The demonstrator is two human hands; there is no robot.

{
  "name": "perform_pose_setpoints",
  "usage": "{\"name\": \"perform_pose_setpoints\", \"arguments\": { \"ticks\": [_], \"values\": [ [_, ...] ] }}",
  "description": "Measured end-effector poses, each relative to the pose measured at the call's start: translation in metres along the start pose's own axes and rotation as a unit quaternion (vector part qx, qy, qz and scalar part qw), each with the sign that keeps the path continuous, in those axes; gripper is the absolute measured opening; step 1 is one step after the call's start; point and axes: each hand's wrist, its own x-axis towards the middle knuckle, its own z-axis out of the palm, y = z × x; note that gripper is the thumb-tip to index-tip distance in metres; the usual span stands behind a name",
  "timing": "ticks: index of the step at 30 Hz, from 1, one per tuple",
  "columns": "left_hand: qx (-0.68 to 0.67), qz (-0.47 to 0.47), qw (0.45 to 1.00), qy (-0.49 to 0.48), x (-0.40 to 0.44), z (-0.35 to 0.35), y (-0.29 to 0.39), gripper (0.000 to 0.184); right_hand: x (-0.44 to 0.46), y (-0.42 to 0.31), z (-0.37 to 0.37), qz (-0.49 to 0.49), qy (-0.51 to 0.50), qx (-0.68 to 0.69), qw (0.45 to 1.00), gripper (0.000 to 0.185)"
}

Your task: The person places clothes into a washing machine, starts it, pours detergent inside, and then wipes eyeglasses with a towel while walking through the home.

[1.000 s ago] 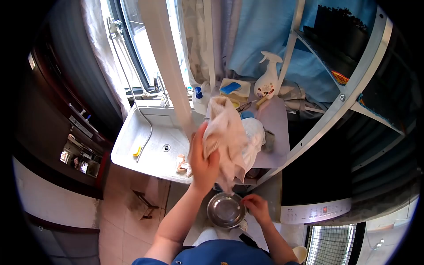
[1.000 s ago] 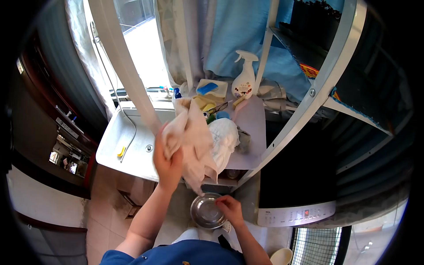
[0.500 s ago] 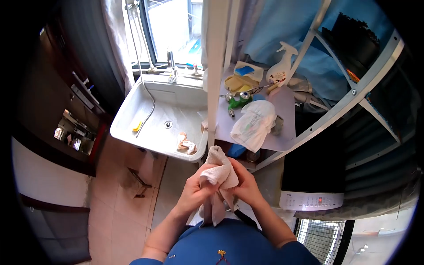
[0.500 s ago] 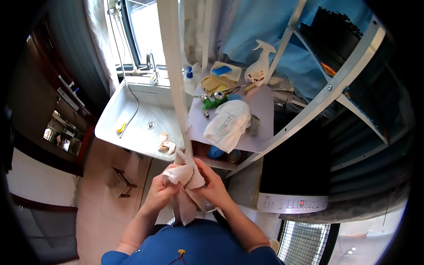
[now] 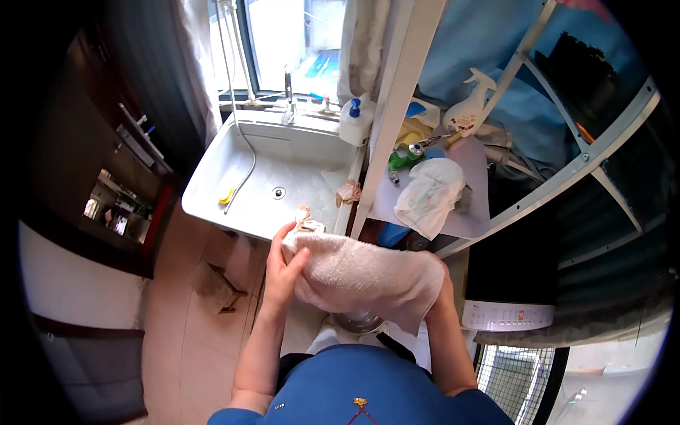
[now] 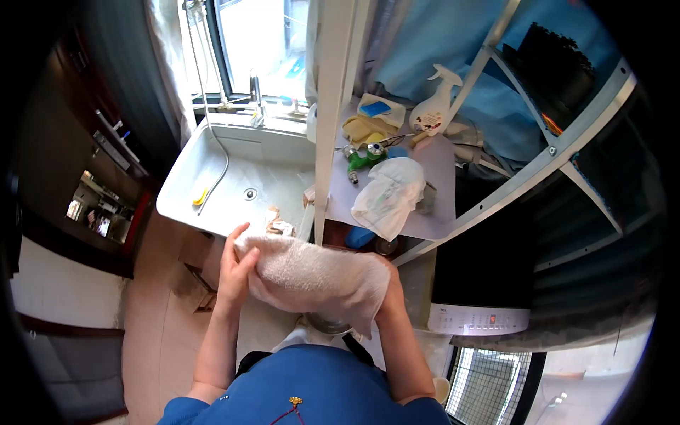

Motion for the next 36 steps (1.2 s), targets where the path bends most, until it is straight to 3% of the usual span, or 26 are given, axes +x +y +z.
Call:
{"name": "perform_pose_setpoints", "arguments": {
  "ticks": [2,5,7,9,11,13,15,16,17,20,21,24,27,29,30,31,33,34,35,36],
  "values": [
    [0.036,-0.048,0.997,-0.05,-0.005,0.0,-0.003,0.078,-0.009,0.003,0.015,-0.078,-0.065,-0.184,0.978,0.016],
    [0.044,-0.075,0.975,-0.205,-0.012,0.002,-0.018,0.087,-0.023,0.017,0.035,-0.037,-0.082,-0.208,0.974,0.014],
    [0.032,-0.152,0.925,-0.346,-0.014,0.005,-0.009,0.089,-0.031,0.014,0.056,-0.026,-0.077,-0.214,0.973,0.012],
    [0.083,-0.114,0.904,-0.404,-0.023,0.008,-0.019,0.072,-0.032,0.013,0.064,-0.049,-0.061,-0.197,0.977,0.012],
    [0.182,-0.072,0.879,-0.435,-0.029,0.002,-0.026,0.066,-0.029,0.016,0.059,-0.055,-0.062,-0.236,0.968,0.011],
    [0.173,-0.086,0.879,-0.436,-0.031,0.002,-0.013,0.062,-0.027,0.02,0.056,-0.063,-0.064,-0.276,0.957,0.011],
    [0.125,-0.117,0.912,-0.373,-0.037,-0.003,-0.007,0.06,-0.028,0.026,0.059,-0.09,-0.08,-0.289,0.95,0.012],
    [0.149,-0.125,0.901,-0.389,-0.037,-0.009,-0.011,0.045,-0.029,0.023,0.063,-0.087,-0.08,-0.292,0.949,0.012],
    [0.147,-0.122,0.901,-0.389,-0.038,-0.015,-0.016,0.045,-0.027,0.021,0.062,-0.089,-0.08,-0.295,0.948,0.012],
    [0.219,-0.078,0.95,-0.206,-0.044,-0.027,-0.017,0.017,-0.018,0.016,0.057,-0.215,-0.146,-0.447,0.856,0.018],
    [0.264,-0.01,0.954,-0.144,-0.045,-0.031,-0.019,0.015,-0.017,0.016,0.058,-0.216,-0.149,-0.446,0.855,0.018],
    [0.223,-0.049,0.973,-0.023,-0.052,-0.044,-0.028,0.017,-0.013,0.026,0.063,-0.291,-0.23,-0.471,0.801,0.018],
    [-0.02,-0.064,0.996,0.056,-0.059,-0.037,-0.031,0.02,-0.022,0.047,0.065,-0.152,-0.387,-0.418,0.808,0.021],
    [-0.068,-0.066,0.993,0.072,-0.066,-0.019,-0.009,0.02,-0.031,0.063,0.06,-0.046,-0.52,-0.367,0.77,0.025],
    [-0.092,-0.049,0.991,0.086,-0.071,-0.008,0.0,0.019,-0.03,0.062,0.052,-0.063,-0.584,-0.383,0.713,0.032],
    [-0.09,-0.046,0.991,0.087,-0.074,-0.005,0.003,0.019,-0.027,0.058,0.043,-0.066,-0.586,-0.382,0.711,0.032],
    [-0.004,0.03,0.997,0.072,-0.081,0.004,0.004,0.019,-0.023,0.041,0.024,-0.012,-0.479,-0.412,0.775,0.037],
    [-0.006,0.022,0.999,0.044,-0.087,0.007,0.008,0.018,-0.02,0.032,0.014,-0.075,-0.411,-0.406,0.813,0.04],
    [-0.004,0.021,0.999,0.046,-0.092,0.016,0.009,0.018,-0.017,0.027,0.004,-0.069,-0.344,-0.348,0.869,0.052],
    [-0.037,0.012,0.999,0.027,-0.096,0.03,0.01,0.017,-0.019,0.021,0.004,-0.08,-0.314,-0.35,0.879,0.059]
  ]
}}
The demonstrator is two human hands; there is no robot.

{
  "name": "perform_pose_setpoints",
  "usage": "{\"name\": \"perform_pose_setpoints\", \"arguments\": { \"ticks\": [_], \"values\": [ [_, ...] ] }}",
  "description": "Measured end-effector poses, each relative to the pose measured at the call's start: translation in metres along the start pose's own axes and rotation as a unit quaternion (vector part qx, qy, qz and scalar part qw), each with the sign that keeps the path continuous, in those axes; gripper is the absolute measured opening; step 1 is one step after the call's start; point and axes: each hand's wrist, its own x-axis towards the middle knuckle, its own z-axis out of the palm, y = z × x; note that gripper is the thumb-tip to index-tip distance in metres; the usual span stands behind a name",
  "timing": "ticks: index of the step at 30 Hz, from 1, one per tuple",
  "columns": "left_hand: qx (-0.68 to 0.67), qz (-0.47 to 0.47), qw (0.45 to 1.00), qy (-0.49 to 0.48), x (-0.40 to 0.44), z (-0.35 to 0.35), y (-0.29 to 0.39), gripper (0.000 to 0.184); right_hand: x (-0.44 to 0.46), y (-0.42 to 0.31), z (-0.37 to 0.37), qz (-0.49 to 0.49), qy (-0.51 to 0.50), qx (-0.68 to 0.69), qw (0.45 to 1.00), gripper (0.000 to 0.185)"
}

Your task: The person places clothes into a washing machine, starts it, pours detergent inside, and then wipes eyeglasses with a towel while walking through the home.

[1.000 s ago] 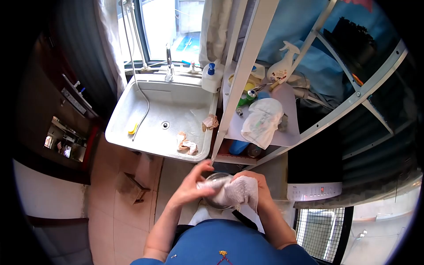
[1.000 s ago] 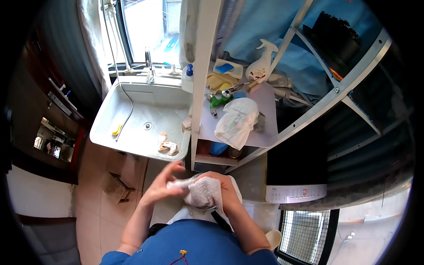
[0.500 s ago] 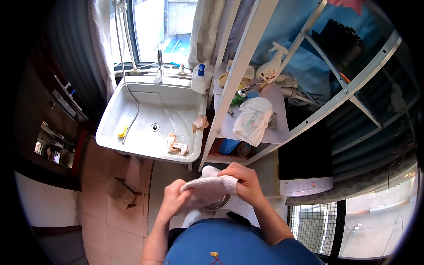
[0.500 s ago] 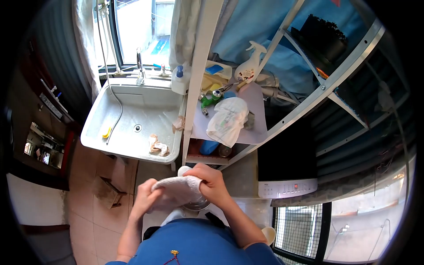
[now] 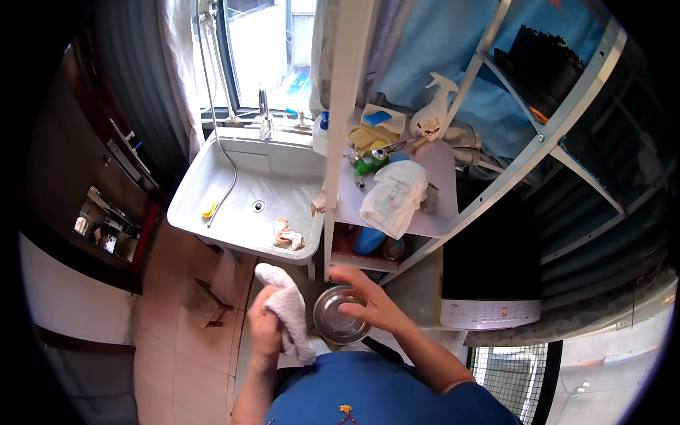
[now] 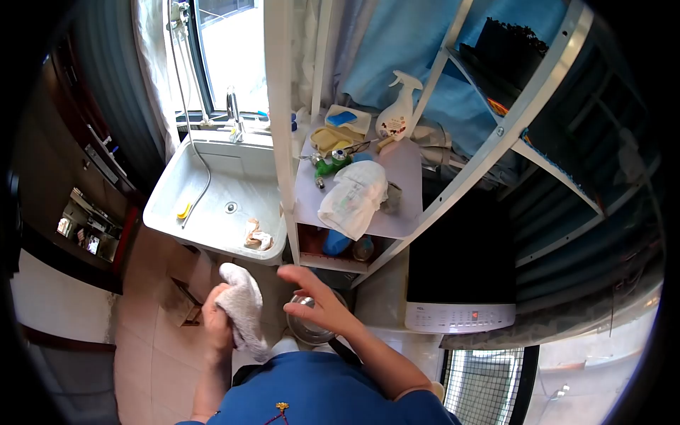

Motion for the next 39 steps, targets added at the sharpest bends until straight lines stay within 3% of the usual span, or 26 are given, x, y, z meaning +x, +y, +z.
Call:
{"name": "perform_pose_setpoints", "arguments": {
  "ticks": [1,3,4,5,7,9,10,11,12,13,14,15,17,18,19,21,22,23,25,27,30,31,34,36,37,39],
  "values": [
    [-0.033,-0.01,0.999,-0.019,-0.005,0.015,-0.001,0.017,-0.003,-0.005,-0.003,0.001,0.034,-0.003,0.999,0.067],
    [-0.114,-0.063,0.99,-0.058,-0.02,0.047,-0.004,0.025,-0.008,0.009,0.01,0.029,-0.05,0.063,0.996,0.086],
    [-0.078,-0.042,0.994,-0.068,-0.025,0.06,-0.007,0.03,-0.014,0.001,0.024,-0.039,-0.052,0.061,0.996,0.089],
    [-0.041,-0.022,0.996,-0.076,-0.028,0.068,-0.012,0.036,-0.018,-0.001,0.033,-0.02,-0.012,0.142,0.99,0.093],
    [-0.072,-0.047,0.989,-0.123,-0.032,0.07,-0.019,0.036,-0.026,-0.001,0.025,0.019,0.033,0.172,0.984,0.079],
    [0.086,0.034,0.985,-0.143,-0.04,0.08,-0.02,0.052,-0.032,0.013,0.017,0.038,0.058,0.212,0.975,0.071],
    [0.167,0.037,0.968,-0.184,-0.041,0.08,-0.017,0.07,-0.034,0.021,0.015,0.058,0.093,0.251,0.962,0.063],
    [0.17,0.035,0.968,-0.179,-0.043,0.081,-0.016,0.07,-0.037,0.028,0.011,0.071,0.12,0.29,0.947,0.049],
    [0.368,0.128,0.909,-0.15,-0.044,0.083,-0.016,0.073,-0.038,0.023,0.007,0.089,0.126,0.35,0.924,0.049],
    [0.548,0.213,0.801,-0.114,-0.046,0.084,-0.015,0.076,-0.039,0.018,0.006,0.107,0.131,0.408,0.897,0.049],
    [0.452,0.169,0.869,-0.109,-0.047,0.088,-0.017,0.075,-0.039,0.019,0.01,0.068,0.101,0.402,0.908,0.052],
    [0.457,0.167,0.868,-0.102,-0.048,0.092,-0.018,0.075,-0.045,0.026,0.014,0.07,0.093,0.405,0.907,0.052],
    [0.294,0.161,0.942,-0.026,-0.048,0.095,-0.016,0.078,-0.055,0.03,0.023,0.192,0.028,0.488,0.851,0.053],
    [0.292,0.169,0.941,-0.015,-0.048,0.093,-0.011,0.065,-0.056,0.022,0.028,0.226,0.012,0.512,0.828,0.055],
    [0.292,0.172,0.941,-0.01,-0.048,0.091,-0.011,0.065,-0.054,0.023,0.029,0.227,0.007,0.509,0.83,0.055],
    [0.205,0.198,0.959,-0.007,-0.048,0.087,-0.012,0.046,-0.048,0.029,0.034,0.189,-0.033,0.512,0.837,0.063],
    [0.262,0.21,0.942,0.023,-0.045,0.086,-0.004,0.032,-0.044,0.034,0.038,0.188,-0.038,0.522,0.831,0.062],
    [0.264,0.209,0.941,0.031,-0.042,0.078,-0.005,0.032,-0.039,0.038,0.043,0.186,-0.042,0.532,0.825,0.061],
    [0.251,0.178,0.951,0.036,-0.032,0.059,-0.01,0.028,-0.022,0.036,0.049,0.12,-0.121,0.42,0.891,0.064],
    [0.268,0.167,0.947,0.052,-0.024,0.039,-0.014,0.028,-0.01,0.029,0.07,0.078,-0.064,0.32,0.942,0.083],
    [0.187,0.143,0.965,0.117,-0.006,0.002,-0.018,0.036,0.016,0.023,0.092,0.051,-0.116,0.191,0.973,0.098],
    [0.216,0.117,0.96,0.131,0.002,-0.02,-0.017,0.035,0.024,0.028,0.1,0.059,-0.127,0.114,0.983,0.104],
    [0.063,0.069,0.982,0.164,0.031,-0.102,-0.03,0.048,0.05,0.037,0.146,0.048,-0.192,0.097,0.975,0.111],
    [0.028,0.041,0.985,0.168,0.046,-0.133,-0.017,0.065,0.068,0.033,0.17,-0.053,-0.13,-0.09,0.986,0.108],
    [-0.001,0.059,0.986,0.156,0.051,-0.148,-0.02,0.064,0.081,0.039,0.182,-0.091,-0.098,-0.167,0.977,0.105],
    [-0.02,0.089,0.988,0.128,0.06,-0.166,-0.03,0.062,0.109,0.05,0.197,-0.067,-0.049,-0.143,0.986,0.104]
  ]
}}
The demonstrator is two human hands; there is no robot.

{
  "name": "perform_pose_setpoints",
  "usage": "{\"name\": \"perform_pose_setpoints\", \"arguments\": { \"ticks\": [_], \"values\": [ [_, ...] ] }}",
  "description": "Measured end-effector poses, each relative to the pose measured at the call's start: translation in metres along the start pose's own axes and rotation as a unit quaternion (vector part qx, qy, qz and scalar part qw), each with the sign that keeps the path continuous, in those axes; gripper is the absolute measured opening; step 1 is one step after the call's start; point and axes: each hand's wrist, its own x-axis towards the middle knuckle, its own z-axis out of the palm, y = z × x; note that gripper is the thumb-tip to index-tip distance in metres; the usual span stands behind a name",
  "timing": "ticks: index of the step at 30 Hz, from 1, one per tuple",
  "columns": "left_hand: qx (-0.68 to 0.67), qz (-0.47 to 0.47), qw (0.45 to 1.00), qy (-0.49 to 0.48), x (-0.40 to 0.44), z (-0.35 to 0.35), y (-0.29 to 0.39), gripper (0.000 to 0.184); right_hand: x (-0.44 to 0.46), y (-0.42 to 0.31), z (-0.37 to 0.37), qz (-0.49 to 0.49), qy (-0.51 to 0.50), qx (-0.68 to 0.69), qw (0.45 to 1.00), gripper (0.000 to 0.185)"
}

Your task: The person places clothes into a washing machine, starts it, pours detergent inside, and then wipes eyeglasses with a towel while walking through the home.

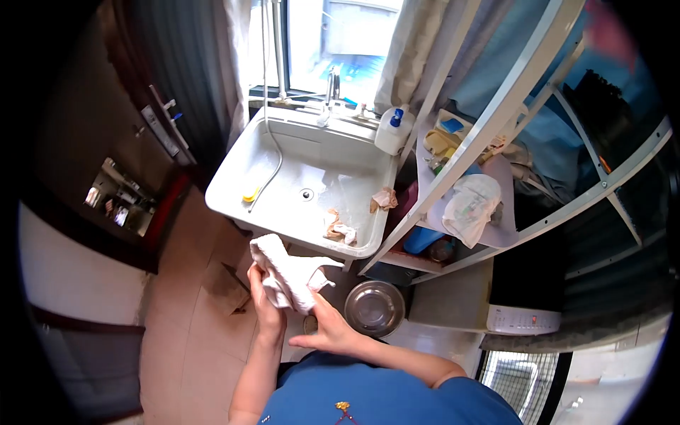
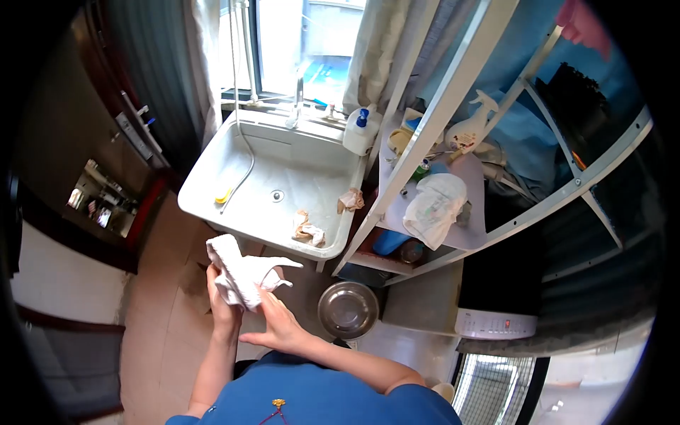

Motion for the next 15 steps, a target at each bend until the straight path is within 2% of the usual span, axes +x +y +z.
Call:
{"name": "perform_pose_setpoints", "arguments": {
  "ticks": [1,2,4,5,6,8,9,10,11,12,13,14,15],
  "values": [
    [0.007,-0.079,0.997,-0.003,0.001,0.006,0.018,0.049,0.013,0.003,0.006,0.02,0.037,0.029,0.999,0.102],
    [0.052,-0.076,0.996,-0.021,0.004,0.0,0.016,0.048,0.022,0.002,0.015,0.008,0.128,0.049,0.991,0.08],
    [0.021,-0.111,0.992,-0.048,0.011,-0.008,0.008,0.053,0.036,0.016,0.01,0.078,0.097,-0.009,0.992,0.058],
    [-0.004,-0.138,0.988,-0.07,0.016,-0.014,0.006,0.062,0.036,0.02,0.003,0.045,0.14,-0.004,0.989,0.041],
    [0.033,-0.132,0.986,-0.093,0.02,-0.021,0.002,0.064,0.037,0.023,0.0,0.068,0.167,0.067,0.981,0.037],
    [0.048,-0.165,0.971,-0.169,0.027,-0.033,-0.002,0.068,0.037,0.01,-0.023,0.133,0.155,0.087,0.975,0.035],
    [0.191,-0.102,0.956,-0.2,0.038,-0.037,-0.004,0.071,0.035,0.004,-0.035,0.17,0.124,0.086,0.974,0.035],
    [0.241,-0.084,0.942,-0.219,0.045,-0.034,0.003,0.073,0.034,0.0,-0.046,0.205,0.094,0.082,0.971,0.034],
    [0.311,-0.036,0.915,-0.255,0.05,-0.036,-0.004,0.072,0.032,0.001,-0.052,0.169,0.101,0.1,0.975,0.034],
    [0.377,0.013,0.88,-0.287,0.052,-0.037,-0.013,0.072,0.03,0.0,-0.059,0.206,0.074,0.146,0.965,0.034],
    [0.275,-0.035,0.904,-0.324,0.055,-0.034,-0.02,0.068,0.029,-0.003,-0.065,0.229,0.086,0.14,0.959,0.033],
    [0.195,-0.127,0.91,-0.344,0.053,-0.033,-0.028,0.063,0.029,-0.007,-0.069,0.252,0.098,0.134,0.953,0.033],
    [0.122,-0.207,0.912,-0.332,0.057,-0.022,-0.01,0.061,0.03,-0.007,-0.07,0.228,0.149,0.167,0.948,0.031]
  ]
}}
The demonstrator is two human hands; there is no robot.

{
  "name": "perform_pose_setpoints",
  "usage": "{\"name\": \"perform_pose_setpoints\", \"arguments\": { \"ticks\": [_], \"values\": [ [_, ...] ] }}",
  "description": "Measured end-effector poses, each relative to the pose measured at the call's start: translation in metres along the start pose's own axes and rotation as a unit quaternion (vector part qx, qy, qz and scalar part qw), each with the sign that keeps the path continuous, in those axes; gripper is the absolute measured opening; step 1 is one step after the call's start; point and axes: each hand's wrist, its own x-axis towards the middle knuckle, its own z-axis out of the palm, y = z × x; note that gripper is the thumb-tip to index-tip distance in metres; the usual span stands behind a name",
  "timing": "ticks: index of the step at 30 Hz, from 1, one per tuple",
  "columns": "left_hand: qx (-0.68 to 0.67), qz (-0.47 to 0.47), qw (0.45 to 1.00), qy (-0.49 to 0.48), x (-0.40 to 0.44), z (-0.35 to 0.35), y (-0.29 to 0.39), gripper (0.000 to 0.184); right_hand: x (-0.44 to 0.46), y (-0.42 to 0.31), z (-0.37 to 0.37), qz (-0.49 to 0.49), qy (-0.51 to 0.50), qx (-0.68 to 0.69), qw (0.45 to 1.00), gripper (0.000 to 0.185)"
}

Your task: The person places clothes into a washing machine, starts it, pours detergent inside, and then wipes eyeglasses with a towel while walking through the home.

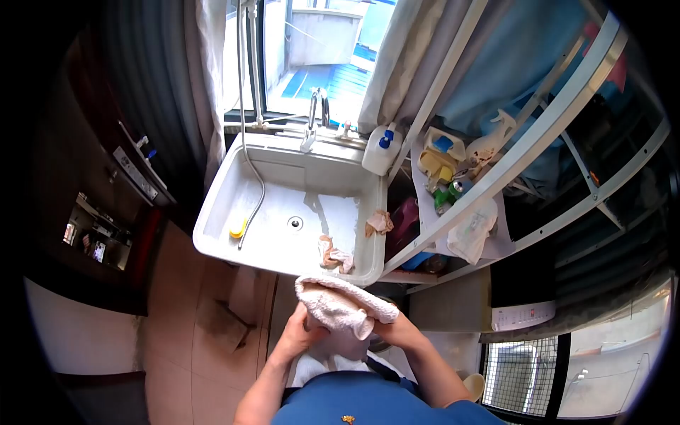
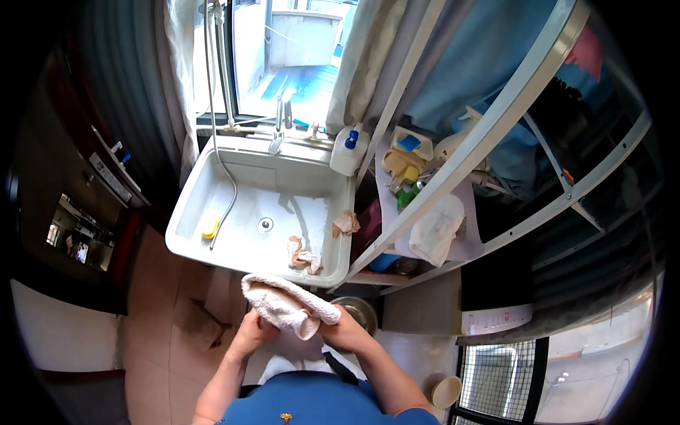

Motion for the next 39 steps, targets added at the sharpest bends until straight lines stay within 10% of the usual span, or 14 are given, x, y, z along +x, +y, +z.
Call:
{"name": "perform_pose_setpoints", "arguments": {
  "ticks": [5,11,18,39],
  "values": [
    [-0.221,0.037,0.973,0.053,0.023,0.015,0.03,0.04,0.027,0.009,-0.025,0.023,0.039,0.0,0.999,0.041],
    [-0.119,0.101,0.975,0.161,0.064,0.023,0.058,0.032,0.066,-0.002,-0.017,-0.123,-0.034,-0.1,0.987,0.064],
    [-0.077,0.085,0.978,0.171,0.103,0.045,0.053,0.034,0.087,-0.003,-0.047,-0.188,0.051,-0.124,0.973,0.026],
    [-0.271,-0.088,0.935,-0.209,0.217,0.045,0.054,0.046,0.059,0.002,-0.098,-0.17,0.198,-0.185,0.947,0.037]
  ]
}}
